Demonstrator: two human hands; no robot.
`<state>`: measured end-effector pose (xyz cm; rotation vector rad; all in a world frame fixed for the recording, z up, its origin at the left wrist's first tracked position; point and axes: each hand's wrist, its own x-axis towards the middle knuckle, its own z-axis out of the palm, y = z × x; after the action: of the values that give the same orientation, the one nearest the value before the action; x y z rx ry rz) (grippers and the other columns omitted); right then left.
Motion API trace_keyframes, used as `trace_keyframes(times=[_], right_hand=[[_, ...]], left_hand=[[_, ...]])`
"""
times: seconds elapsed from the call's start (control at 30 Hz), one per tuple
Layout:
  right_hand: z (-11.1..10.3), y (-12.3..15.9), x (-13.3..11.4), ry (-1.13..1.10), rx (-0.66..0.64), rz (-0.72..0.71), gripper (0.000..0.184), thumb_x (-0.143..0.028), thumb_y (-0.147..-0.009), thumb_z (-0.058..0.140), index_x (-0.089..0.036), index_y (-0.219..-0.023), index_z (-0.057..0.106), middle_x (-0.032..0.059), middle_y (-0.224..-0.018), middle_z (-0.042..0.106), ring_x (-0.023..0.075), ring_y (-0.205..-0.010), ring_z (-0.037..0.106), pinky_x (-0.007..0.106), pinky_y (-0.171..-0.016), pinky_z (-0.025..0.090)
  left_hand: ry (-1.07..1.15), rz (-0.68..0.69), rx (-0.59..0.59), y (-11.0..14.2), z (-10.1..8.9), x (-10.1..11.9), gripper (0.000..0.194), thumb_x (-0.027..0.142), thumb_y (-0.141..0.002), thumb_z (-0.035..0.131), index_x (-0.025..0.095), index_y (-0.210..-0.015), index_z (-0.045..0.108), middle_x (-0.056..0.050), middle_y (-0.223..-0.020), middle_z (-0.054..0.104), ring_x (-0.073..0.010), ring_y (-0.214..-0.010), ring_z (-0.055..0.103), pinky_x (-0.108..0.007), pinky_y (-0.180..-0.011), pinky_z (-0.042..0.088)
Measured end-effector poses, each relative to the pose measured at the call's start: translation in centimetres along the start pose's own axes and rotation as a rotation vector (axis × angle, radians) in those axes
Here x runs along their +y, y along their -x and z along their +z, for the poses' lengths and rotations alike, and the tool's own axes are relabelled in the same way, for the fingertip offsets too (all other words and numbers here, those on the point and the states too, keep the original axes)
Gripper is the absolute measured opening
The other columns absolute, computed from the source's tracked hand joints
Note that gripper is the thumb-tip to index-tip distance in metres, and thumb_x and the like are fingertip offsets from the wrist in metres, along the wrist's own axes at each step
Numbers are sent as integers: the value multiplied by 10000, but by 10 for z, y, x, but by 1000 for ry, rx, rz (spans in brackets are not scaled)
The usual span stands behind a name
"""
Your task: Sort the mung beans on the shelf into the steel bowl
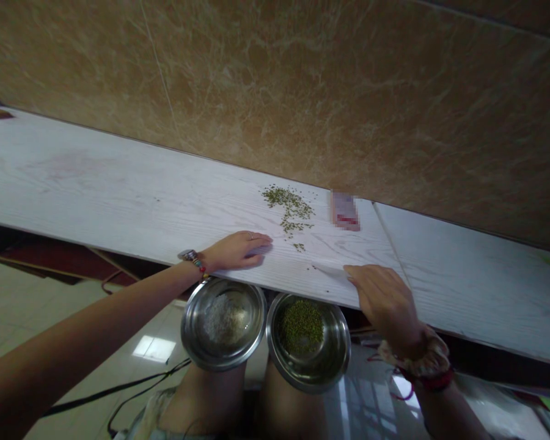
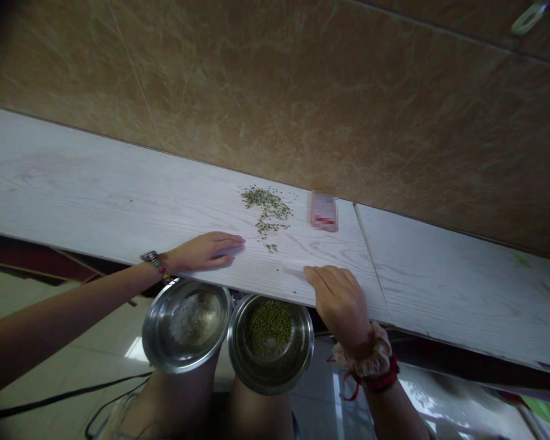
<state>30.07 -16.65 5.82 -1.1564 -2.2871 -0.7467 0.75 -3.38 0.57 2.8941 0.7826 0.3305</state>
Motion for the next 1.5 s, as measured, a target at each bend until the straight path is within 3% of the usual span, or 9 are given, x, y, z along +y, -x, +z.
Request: trace_keyframes(times=[0.77,1.03,1.23,1.37,1.5], right_hand=[[-4,-3,-14,-234,58,36,194,-38,-819,500,-144,-921,627,54,-800,695,160,-791,619,307,-742,467],[-10,-4,-15,-321,-16,-34,188,-74,-865,438,-147,-881,611,40,-773,681,139,-753,599,284,-705,458],[-20,4,-10,-166,1,59,189,-78,-842,477,-173,-931,615,35,-785,688,155,-760,611,298,-720,457],[-21,7,-14,1,-35,95,158,-101,-854,475,-134,-923,614,60,-730,665,163,-682,580,299,-632,434],[-24,5,-28,-50,-82,76,226,-72,-856,413,-144,-925,615,51,-726,652,156,-668,558,304,-623,436]], left_hand=[[31,14,15,1,3,-3,350,281,-894,450,169,-1222,495,-94,-1307,526,-195,-1155,515,-340,-983,392],[33,7,3,0,2,-1,346,283,-899,439,154,-1212,509,-98,-1302,530,-195,-1160,510,-330,-982,389],[22,86,-34,1,-4,0,345,304,-890,468,171,-1204,521,-87,-1334,504,-201,-1190,484,-338,-1008,358],[16,128,-75,1,-7,1,379,330,-895,471,189,-1246,485,-80,-1357,484,-194,-1256,420,-352,-1044,304],[14,109,-85,1,-6,0,399,348,-903,458,200,-1273,457,-71,-1374,467,-183,-1271,402,-352,-1054,277]])
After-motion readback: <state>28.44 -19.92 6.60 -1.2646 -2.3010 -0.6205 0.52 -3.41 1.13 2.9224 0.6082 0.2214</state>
